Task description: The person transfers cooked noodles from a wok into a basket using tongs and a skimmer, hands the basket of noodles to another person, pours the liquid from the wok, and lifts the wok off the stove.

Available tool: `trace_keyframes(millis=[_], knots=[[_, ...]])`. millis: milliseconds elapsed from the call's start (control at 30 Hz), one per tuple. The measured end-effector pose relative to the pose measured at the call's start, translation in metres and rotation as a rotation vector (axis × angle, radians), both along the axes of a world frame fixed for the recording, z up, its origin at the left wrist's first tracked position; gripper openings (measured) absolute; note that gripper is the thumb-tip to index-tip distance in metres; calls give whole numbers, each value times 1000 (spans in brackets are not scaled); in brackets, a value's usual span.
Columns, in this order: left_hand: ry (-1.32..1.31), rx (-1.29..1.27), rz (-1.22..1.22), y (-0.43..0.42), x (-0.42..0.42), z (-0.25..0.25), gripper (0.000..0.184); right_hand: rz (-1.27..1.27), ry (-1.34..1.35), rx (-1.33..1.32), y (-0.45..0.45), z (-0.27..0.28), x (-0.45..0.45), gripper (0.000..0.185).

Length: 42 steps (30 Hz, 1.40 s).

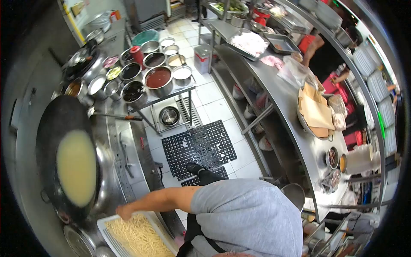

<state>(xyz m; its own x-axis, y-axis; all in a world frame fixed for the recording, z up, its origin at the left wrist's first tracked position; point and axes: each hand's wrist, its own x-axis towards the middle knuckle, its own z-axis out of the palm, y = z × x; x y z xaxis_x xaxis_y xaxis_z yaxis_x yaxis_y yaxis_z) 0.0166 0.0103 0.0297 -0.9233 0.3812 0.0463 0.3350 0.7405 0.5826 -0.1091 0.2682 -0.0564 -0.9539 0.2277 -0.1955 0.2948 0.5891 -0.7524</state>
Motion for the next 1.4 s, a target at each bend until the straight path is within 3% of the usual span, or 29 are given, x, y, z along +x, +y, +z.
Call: trace_keyframes(millis=[67, 167, 267, 367, 533, 667, 767, 867, 900, 967, 1033, 1100, 1233, 1300, 1367, 1400], knots=[[-23, 18, 33, -23, 7, 0, 34, 17, -15, -102, 15, 25, 23, 47], [-36, 20, 55, -55, 14, 3, 32, -24, 25, 28, 13, 14, 21, 42], [-13, 31, 84, -76, 15, 8, 31, -44, 31, -14, 13, 44, 52, 38], [20, 30, 93, -96, 9, 13, 30, -114, 175, -22, 10, 24, 68, 36], [92, 35, 80, -113, 7, 28, 28, -206, 198, -246, 15, 105, 193, 37], [125, 86, 37, -103, 25, 38, 26, -267, 249, -290, 32, 91, 269, 35], [33, 123, 24, -79, 58, 40, 26, -381, 161, -323, 50, 119, 362, 32], [-400, 547, 196, -18, 66, -13, 36, -498, 230, -294, 74, 102, 438, 31], [-389, 525, 140, -3, 86, -1, 36, -544, 197, -357, 82, 123, 478, 30], [-381, 504, 16, 59, 148, 22, 35, -588, 186, -216, 109, 111, 535, 29], [-361, 478, -116, 123, 227, 54, 34, -748, 211, -308, 126, 153, 645, 27], [-374, 378, -423, 171, 260, 74, 30, -958, 319, -380, 129, 172, 714, 27], [-443, 461, -821, 289, 326, 82, 30, -1222, 449, -271, 146, 178, 830, 31], [-557, 350, -916, 344, 378, 110, 28, -1363, 493, -248, 149, 197, 887, 30], [-669, 460, -996, 406, 418, 105, 26, -1512, 383, -120, 152, 222, 938, 29], [-658, 472, -1060, 432, 449, 117, 25, -1569, 454, -113, 160, 214, 964, 28]])
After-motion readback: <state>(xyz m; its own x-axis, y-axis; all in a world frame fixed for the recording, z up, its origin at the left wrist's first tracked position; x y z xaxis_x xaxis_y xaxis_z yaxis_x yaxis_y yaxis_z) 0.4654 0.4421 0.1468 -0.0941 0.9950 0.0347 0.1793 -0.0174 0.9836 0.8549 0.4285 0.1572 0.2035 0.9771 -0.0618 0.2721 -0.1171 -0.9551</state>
